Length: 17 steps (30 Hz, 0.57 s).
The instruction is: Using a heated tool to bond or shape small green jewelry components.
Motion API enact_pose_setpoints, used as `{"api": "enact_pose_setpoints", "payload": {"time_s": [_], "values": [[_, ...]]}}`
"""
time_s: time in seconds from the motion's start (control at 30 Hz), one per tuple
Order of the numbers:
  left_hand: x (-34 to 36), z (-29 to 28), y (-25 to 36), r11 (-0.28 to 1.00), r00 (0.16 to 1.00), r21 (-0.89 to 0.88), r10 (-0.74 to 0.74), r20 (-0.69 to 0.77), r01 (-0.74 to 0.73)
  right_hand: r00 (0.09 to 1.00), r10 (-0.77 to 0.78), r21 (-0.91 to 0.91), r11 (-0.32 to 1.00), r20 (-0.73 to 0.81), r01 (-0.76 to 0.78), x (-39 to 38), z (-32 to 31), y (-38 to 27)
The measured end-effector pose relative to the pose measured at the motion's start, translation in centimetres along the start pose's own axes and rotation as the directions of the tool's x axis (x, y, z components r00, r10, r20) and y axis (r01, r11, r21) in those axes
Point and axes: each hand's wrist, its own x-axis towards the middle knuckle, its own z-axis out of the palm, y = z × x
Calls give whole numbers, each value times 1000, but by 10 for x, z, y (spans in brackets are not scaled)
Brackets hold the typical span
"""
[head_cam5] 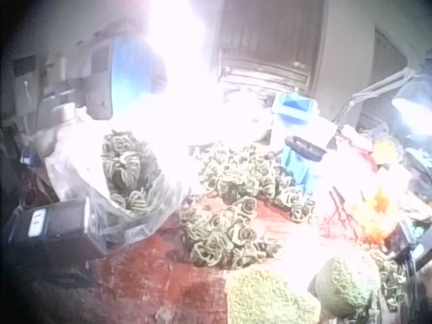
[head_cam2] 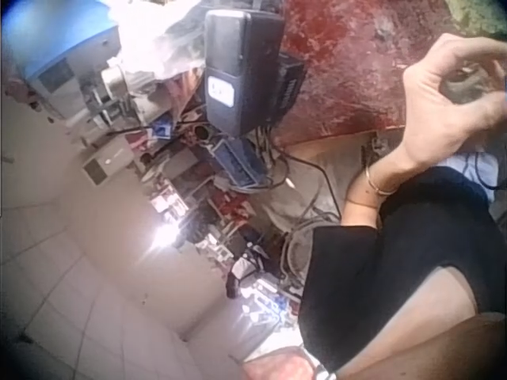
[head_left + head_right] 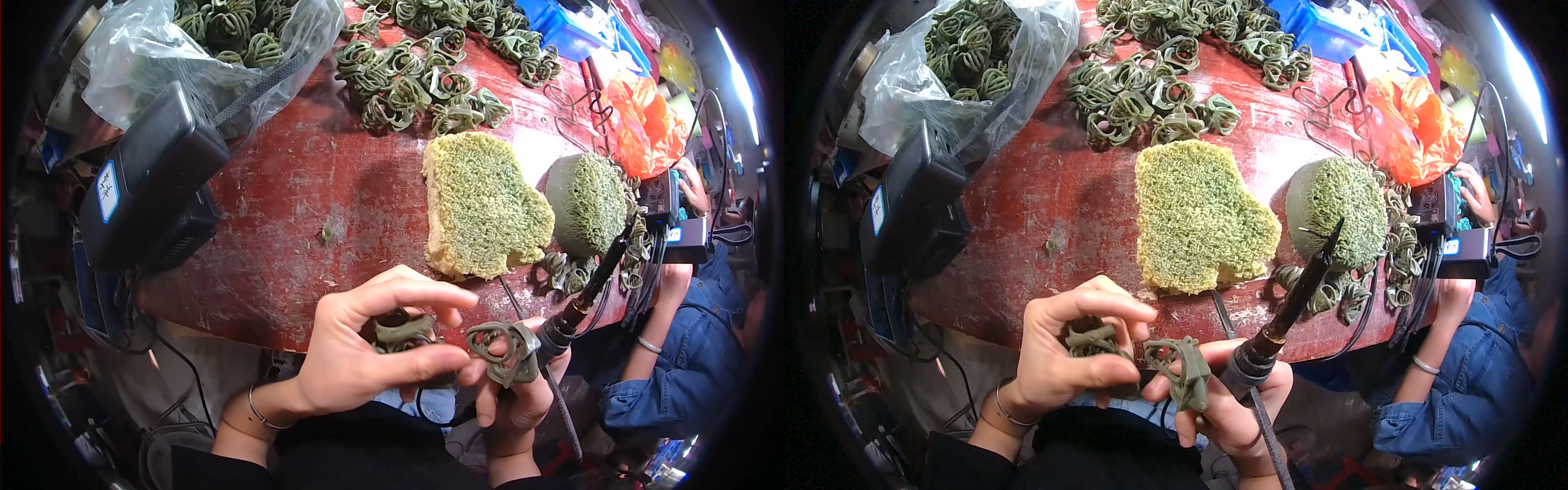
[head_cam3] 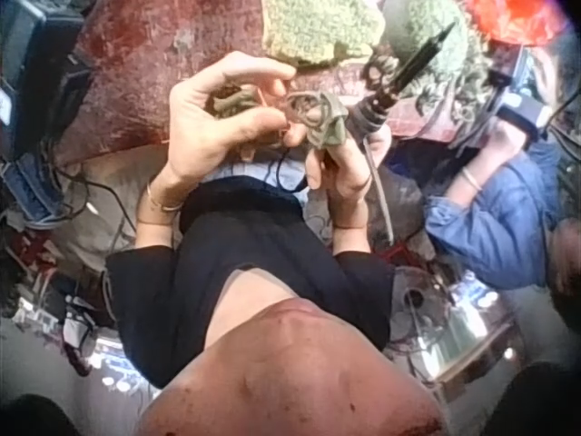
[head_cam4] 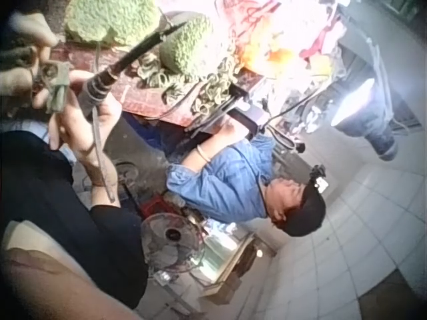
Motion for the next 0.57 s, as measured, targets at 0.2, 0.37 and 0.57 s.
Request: {"api": "enact_pose_setpoints", "payload": {"time_s": [0.2,0.37,0.57], "values": [[4,7,3,951,983,250,174,62,-184,998,7,7,1000,-60,-7,-2,2,0],[2,8,7,970,995,223,84,59,-96,998,-20,-27,999,-67,18,-1,2,3],[2,6,-3,963,989,228,137,53,-146,1000,-21,-34,999,-23,20,-3,-4,9]]}}
